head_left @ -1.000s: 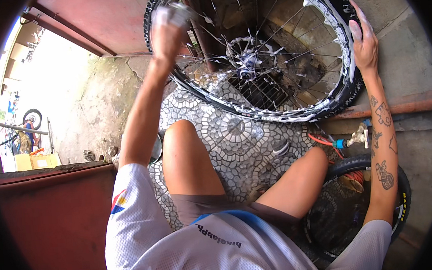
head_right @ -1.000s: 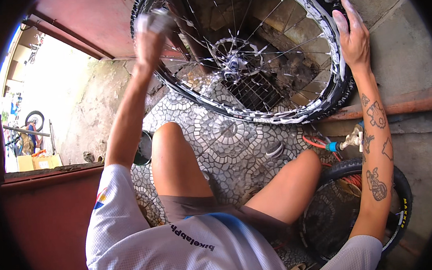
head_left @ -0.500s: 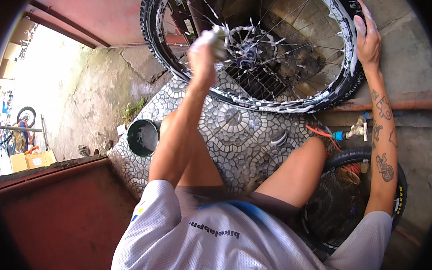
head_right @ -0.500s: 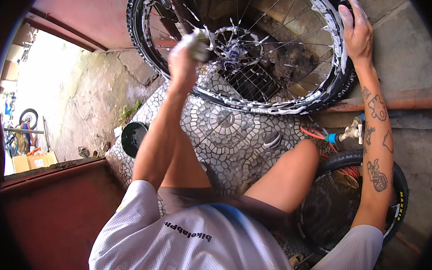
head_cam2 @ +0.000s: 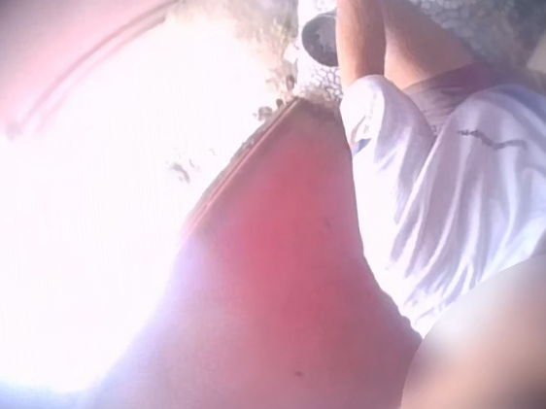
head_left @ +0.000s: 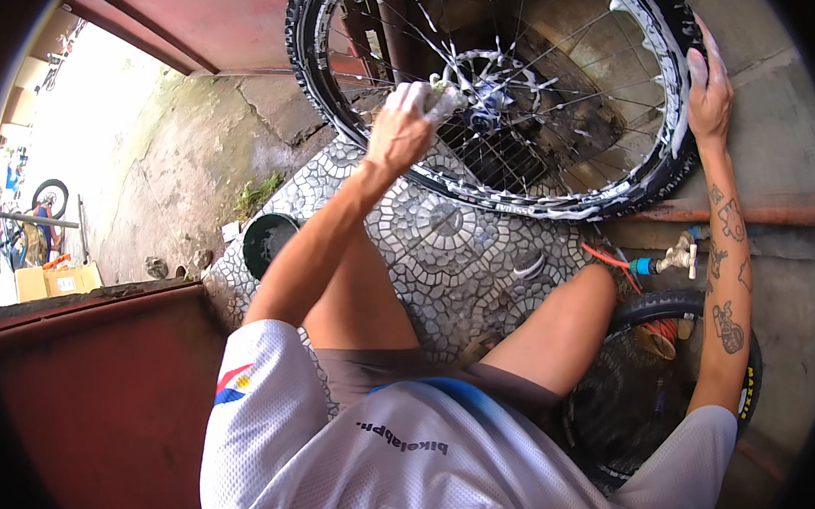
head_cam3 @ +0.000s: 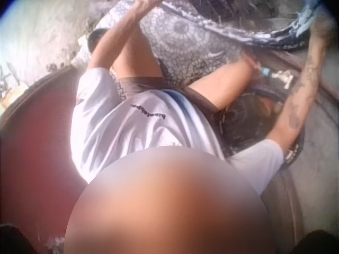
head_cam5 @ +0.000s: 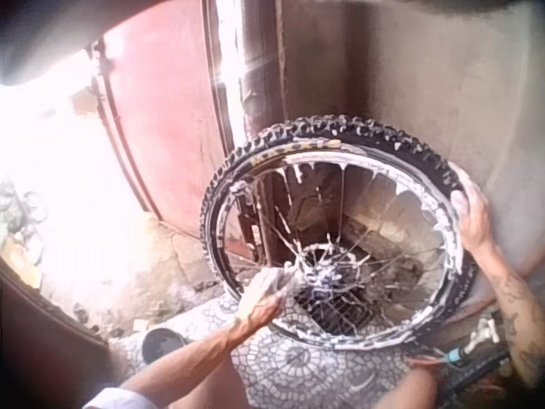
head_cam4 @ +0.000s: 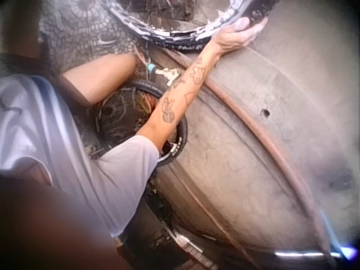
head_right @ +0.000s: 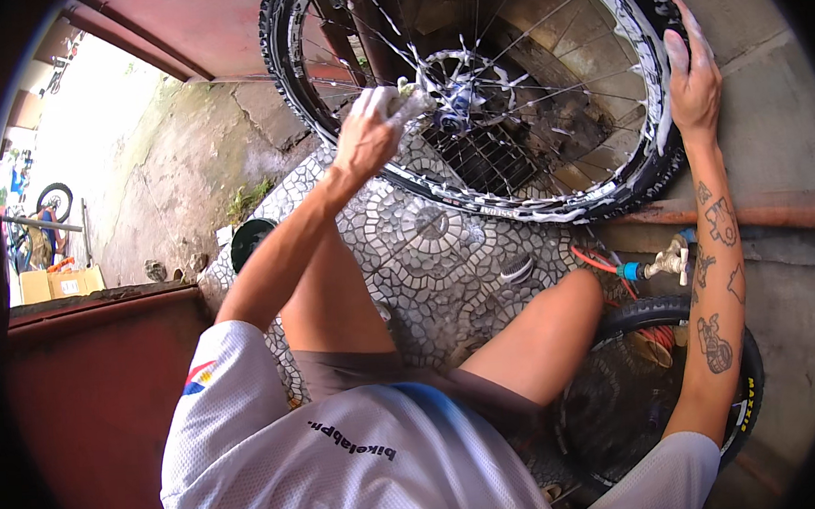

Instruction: The person scrubs a bicycle wheel with a brush and soapy water, rotating the wheel to clean the tire, rim, spokes, and hub. They repeatedly dip the brush into a bucket and continue scrubbing different sections of the wheel.

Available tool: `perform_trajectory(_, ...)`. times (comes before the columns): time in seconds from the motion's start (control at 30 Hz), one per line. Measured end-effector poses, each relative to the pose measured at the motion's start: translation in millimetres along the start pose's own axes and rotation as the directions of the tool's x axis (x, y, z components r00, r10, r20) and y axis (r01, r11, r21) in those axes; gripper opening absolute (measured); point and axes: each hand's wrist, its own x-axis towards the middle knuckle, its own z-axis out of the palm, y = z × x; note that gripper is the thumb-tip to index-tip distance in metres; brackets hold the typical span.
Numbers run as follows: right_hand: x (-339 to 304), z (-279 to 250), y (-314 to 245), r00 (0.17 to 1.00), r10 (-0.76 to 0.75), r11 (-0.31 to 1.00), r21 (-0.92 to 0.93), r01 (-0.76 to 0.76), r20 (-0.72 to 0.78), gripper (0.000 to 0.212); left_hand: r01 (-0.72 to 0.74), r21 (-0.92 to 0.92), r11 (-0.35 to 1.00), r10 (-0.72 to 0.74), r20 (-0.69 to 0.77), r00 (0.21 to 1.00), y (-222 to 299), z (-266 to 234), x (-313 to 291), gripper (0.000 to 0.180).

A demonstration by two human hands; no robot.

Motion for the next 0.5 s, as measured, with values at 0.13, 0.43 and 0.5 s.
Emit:
perform_trajectory(0.13, 0, 0, -1, 1.0, 0.023, 1.0, -0.009, -0.023, 0.013, 0.042, 0.137, 0.34, 0.93, -0.045, -0.264, 0.963, -111, -49, 14, 0.015)
perform_trajectory(0.43, 1, 1, -4, 0.999, 0.04, 0.999, -0.012, -0.04, 0.011, 0.041, 0.301, -0.162, 0.94, -0.342, -0.488, 0.803, -25, 25, -13, 0.02)
perform_trajectory(0.5, 0, 1, -5, 0.997, 0.078, 0.997, 0.005, -0.079, 0.028, 0.041, 0.226, -0.118, 0.967, -0.251, -0.604, 0.756, -29, 25, -18, 0.014)
